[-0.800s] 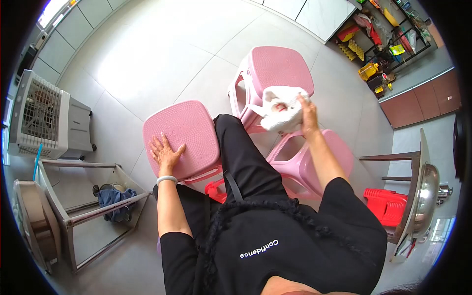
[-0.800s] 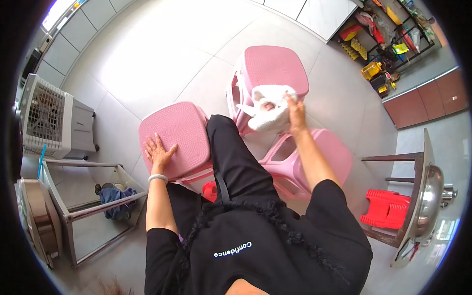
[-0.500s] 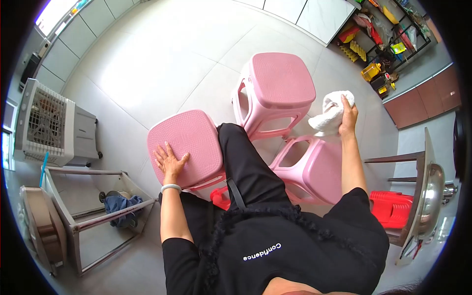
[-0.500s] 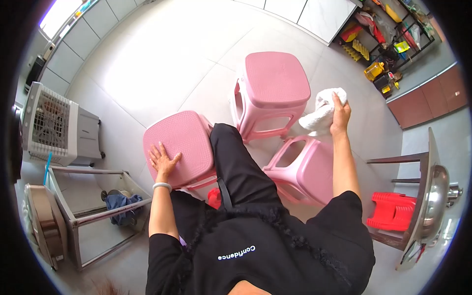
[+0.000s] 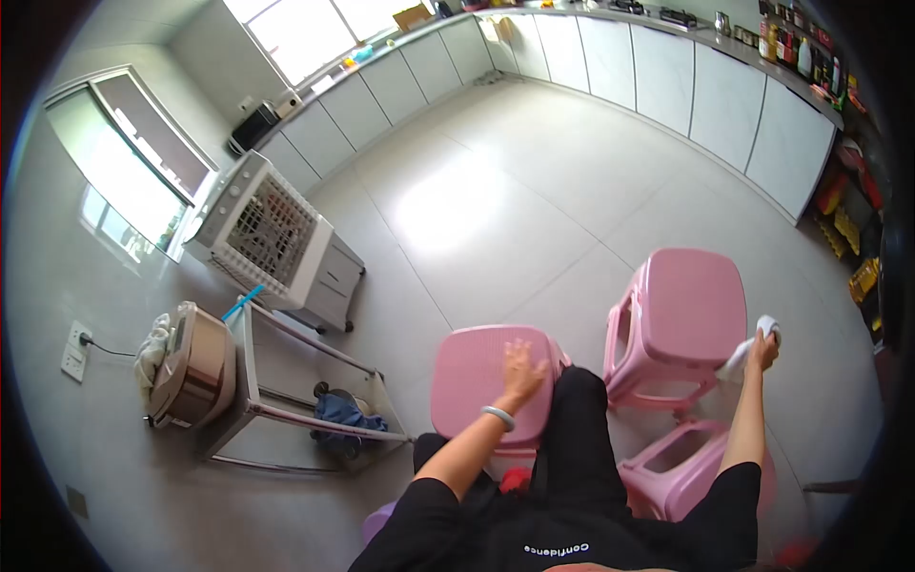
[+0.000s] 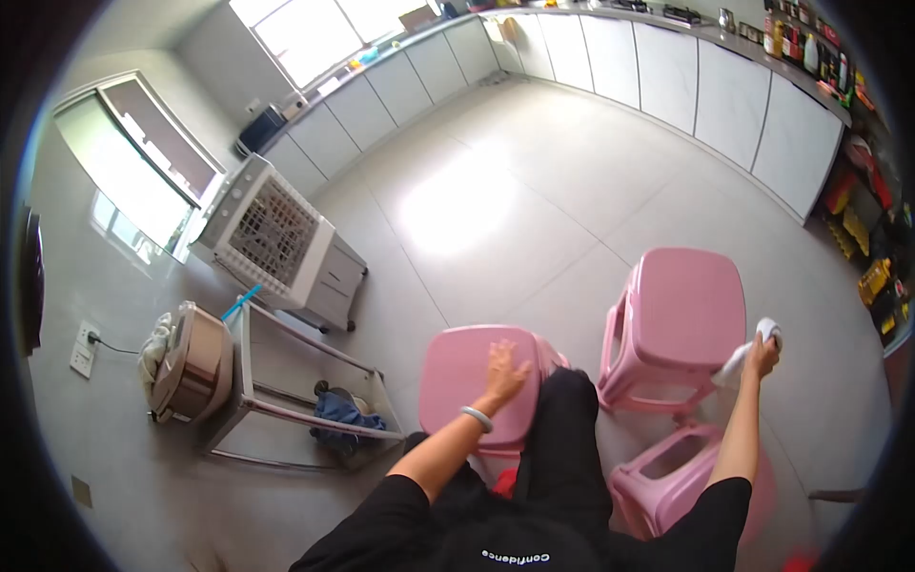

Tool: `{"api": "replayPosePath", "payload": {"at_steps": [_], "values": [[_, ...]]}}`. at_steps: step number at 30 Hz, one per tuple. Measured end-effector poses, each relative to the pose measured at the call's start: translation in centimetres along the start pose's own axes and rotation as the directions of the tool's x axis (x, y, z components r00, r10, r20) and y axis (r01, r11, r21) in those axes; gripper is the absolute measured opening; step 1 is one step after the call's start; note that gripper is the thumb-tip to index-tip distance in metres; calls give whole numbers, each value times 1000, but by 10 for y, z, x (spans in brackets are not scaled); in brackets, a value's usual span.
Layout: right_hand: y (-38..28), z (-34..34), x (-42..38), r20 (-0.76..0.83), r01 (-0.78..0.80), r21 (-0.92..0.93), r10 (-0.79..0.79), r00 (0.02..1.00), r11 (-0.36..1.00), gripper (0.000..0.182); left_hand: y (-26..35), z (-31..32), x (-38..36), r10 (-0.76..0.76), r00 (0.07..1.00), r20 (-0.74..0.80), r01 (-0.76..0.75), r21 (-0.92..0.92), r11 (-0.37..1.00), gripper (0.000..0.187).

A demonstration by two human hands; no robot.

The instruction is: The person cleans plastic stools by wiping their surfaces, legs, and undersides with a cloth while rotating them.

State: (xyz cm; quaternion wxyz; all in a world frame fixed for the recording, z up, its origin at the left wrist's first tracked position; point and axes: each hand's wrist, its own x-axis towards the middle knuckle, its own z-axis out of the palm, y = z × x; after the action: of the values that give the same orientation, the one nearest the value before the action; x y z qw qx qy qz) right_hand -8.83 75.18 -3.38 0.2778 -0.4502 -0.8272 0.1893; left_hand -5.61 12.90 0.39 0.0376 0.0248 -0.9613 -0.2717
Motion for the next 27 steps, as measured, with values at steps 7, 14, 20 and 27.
{"api": "replayPosePath", "payload": {"at_steps": [7,14,20,27], "values": [[-31,25,9,285,-181,-122,209,935,976,52,83,71,47,97,959,268,16,-388,921,64],[64,115,62,693,-502,460,58,718,732,58,146,120,75,49,833,551,429,-699,572,71],[54,96,38,841,-714,456,4,541,531,64,203,99,75,31,682,730,649,-625,435,74],[61,102,40,857,-733,470,-55,513,492,66,175,188,104,51,666,744,669,-626,400,77]]}}
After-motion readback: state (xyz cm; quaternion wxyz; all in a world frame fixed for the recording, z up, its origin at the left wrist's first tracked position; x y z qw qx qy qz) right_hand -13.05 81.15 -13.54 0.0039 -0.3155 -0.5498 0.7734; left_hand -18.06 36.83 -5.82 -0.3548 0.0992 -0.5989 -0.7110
